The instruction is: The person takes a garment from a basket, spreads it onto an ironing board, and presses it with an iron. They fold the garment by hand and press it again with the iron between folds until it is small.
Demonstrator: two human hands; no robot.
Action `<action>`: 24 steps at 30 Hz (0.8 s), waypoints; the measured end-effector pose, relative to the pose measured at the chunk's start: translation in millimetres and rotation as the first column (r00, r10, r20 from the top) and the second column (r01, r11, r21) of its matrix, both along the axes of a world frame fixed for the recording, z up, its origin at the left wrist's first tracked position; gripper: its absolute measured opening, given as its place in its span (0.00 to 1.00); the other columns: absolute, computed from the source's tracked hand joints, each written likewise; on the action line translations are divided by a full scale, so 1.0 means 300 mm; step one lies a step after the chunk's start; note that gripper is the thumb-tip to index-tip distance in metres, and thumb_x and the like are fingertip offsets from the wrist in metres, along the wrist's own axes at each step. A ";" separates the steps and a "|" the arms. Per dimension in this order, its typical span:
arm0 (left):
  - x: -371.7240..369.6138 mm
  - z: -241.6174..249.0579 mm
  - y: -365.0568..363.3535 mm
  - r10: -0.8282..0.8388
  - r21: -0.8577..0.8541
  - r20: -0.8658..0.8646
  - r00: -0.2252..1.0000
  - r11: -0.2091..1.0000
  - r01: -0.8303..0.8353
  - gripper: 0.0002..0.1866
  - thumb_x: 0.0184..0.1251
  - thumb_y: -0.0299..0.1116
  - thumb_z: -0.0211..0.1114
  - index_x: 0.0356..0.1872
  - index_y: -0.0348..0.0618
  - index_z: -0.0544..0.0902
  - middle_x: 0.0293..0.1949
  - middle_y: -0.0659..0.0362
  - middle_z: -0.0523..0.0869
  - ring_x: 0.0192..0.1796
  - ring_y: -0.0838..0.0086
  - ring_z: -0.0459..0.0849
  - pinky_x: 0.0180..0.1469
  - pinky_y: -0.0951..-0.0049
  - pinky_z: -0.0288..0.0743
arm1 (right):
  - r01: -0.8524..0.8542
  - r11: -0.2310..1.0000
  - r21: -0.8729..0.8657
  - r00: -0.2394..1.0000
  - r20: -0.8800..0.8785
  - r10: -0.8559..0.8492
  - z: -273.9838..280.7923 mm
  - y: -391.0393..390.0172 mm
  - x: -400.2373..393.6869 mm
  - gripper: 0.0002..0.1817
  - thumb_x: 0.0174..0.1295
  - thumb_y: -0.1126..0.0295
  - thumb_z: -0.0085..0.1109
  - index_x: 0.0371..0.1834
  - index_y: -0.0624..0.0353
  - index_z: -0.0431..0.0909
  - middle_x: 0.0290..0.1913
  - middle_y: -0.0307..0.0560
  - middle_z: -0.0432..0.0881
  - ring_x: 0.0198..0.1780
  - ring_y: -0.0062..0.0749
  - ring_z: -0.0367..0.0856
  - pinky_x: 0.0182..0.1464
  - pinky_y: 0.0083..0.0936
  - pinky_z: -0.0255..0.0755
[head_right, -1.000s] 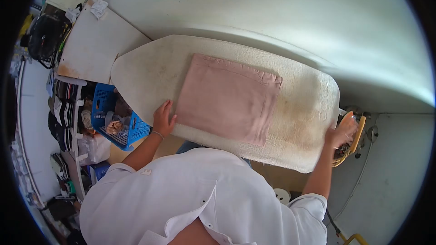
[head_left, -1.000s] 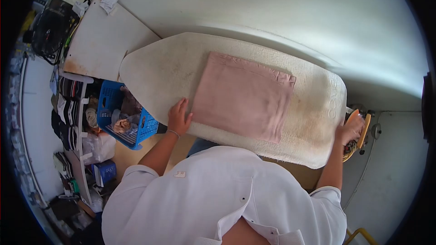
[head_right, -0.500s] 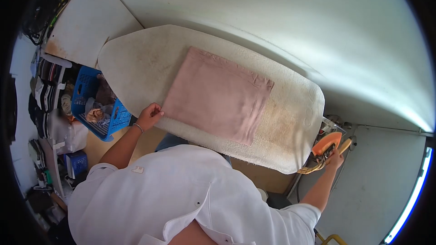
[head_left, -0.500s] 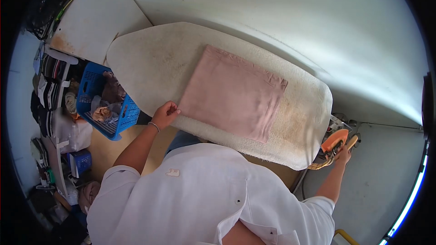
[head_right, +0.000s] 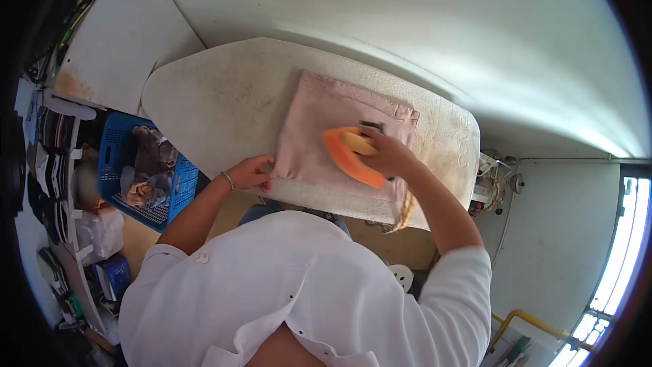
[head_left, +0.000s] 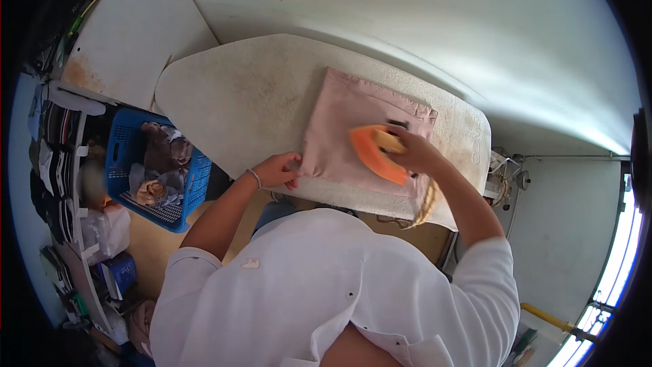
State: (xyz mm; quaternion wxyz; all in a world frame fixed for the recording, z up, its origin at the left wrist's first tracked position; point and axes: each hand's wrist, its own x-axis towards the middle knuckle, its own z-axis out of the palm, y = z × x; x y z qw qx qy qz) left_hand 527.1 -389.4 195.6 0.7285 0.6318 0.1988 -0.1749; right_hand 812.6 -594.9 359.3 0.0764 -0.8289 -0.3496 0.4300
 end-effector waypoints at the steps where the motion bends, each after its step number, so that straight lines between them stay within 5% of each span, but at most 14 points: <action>1: 0.011 0.014 0.003 -0.006 0.000 0.000 1.000 1.000 0.006 0.20 0.69 0.33 0.61 0.55 0.34 0.68 0.29 0.52 0.85 0.31 0.72 0.86 0.35 0.73 0.82 | -0.152 0.985 0.082 0.985 0.102 0.143 -0.078 0.081 -0.019 0.33 0.54 0.58 0.61 0.66 0.43 0.65 0.45 0.55 0.83 0.46 0.49 0.82 0.48 0.37 0.76; 4: 0.025 0.034 0.011 -0.141 0.046 -0.075 0.987 0.988 0.145 0.18 0.69 0.36 0.61 0.52 0.34 0.71 0.29 0.52 0.86 0.31 0.73 0.86 0.34 0.74 0.81 | -0.341 0.933 0.115 0.926 0.213 0.312 -0.195 0.322 -0.034 0.32 0.53 0.56 0.60 0.64 0.45 0.69 0.47 0.53 0.83 0.49 0.49 0.81 0.50 0.38 0.75; 7: -0.001 -0.012 -0.025 0.013 0.088 -0.126 0.992 0.996 -0.001 0.16 0.70 0.38 0.60 0.48 0.34 0.74 0.29 0.52 0.86 0.30 0.74 0.86 0.33 0.75 0.81 | -0.277 0.938 0.206 0.924 0.325 0.202 -0.234 0.507 0.040 0.30 0.52 0.55 0.60 0.60 0.50 0.74 0.46 0.52 0.83 0.46 0.47 0.83 0.47 0.38 0.77; 11: -0.035 -0.075 -0.078 0.271 -0.005 -0.114 0.956 0.962 -0.274 0.17 0.70 0.38 0.60 0.48 0.32 0.75 0.26 0.53 0.85 0.25 0.74 0.84 0.29 0.75 0.79 | 0.100 0.976 0.194 0.983 0.134 -0.127 -0.172 0.666 0.156 0.24 0.57 0.60 0.58 0.58 0.51 0.75 0.31 0.46 0.82 0.23 0.29 0.79 0.26 0.28 0.74; 13: -0.064 -0.082 -0.078 0.315 -0.061 -0.117 0.942 0.944 -0.323 0.17 0.70 0.38 0.59 0.50 0.34 0.75 0.27 0.53 0.85 0.26 0.75 0.84 0.29 0.75 0.79 | 0.132 0.973 0.188 0.984 0.097 -0.152 -0.185 0.667 0.173 0.22 0.58 0.60 0.59 0.56 0.52 0.76 0.24 0.40 0.78 0.20 0.23 0.73 0.24 0.25 0.71; 15: -0.094 -0.025 -0.068 0.402 -0.092 -0.088 0.911 0.908 -0.410 0.15 0.70 0.35 0.58 0.53 0.38 0.74 0.28 0.56 0.83 0.26 0.78 0.81 0.30 0.77 0.77 | -0.031 0.994 0.105 1.000 0.003 0.031 -0.147 0.637 0.149 0.23 0.58 0.58 0.60 0.55 0.55 0.75 0.22 0.40 0.75 0.19 0.22 0.72 0.21 0.22 0.68; 18: -0.180 -0.027 0.041 0.554 0.030 0.082 0.829 0.830 -0.557 0.14 0.71 0.32 0.56 0.55 0.43 0.74 0.28 0.60 0.79 0.26 0.81 0.76 0.30 0.79 0.74 | -0.216 0.976 0.026 0.973 -0.076 0.217 -0.156 0.543 0.032 0.27 0.56 0.56 0.62 0.58 0.56 0.73 0.37 0.46 0.81 0.31 0.29 0.80 0.26 0.26 0.74; 22: -0.236 -0.104 0.270 0.511 0.275 0.276 0.814 0.770 -0.576 0.12 0.70 0.30 0.55 0.53 0.45 0.76 0.27 0.63 0.77 0.28 0.83 0.75 0.32 0.80 0.70 | -0.532 0.841 0.099 0.847 0.052 0.530 -0.263 0.364 -0.269 0.31 0.57 0.49 0.62 0.62 0.48 0.71 0.49 0.50 0.81 0.54 0.39 0.79 0.54 0.39 0.71; 24: -0.168 -0.052 0.336 0.415 0.385 0.309 0.856 0.768 -0.511 0.11 0.70 0.30 0.55 0.51 0.44 0.78 0.27 0.63 0.77 0.28 0.83 0.75 0.32 0.80 0.70 | -0.478 0.876 -0.066 0.878 -0.023 0.478 -0.123 0.324 -0.425 0.29 0.58 0.48 0.60 0.62 0.42 0.71 0.52 0.47 0.80 0.54 0.40 0.79 0.55 0.40 0.72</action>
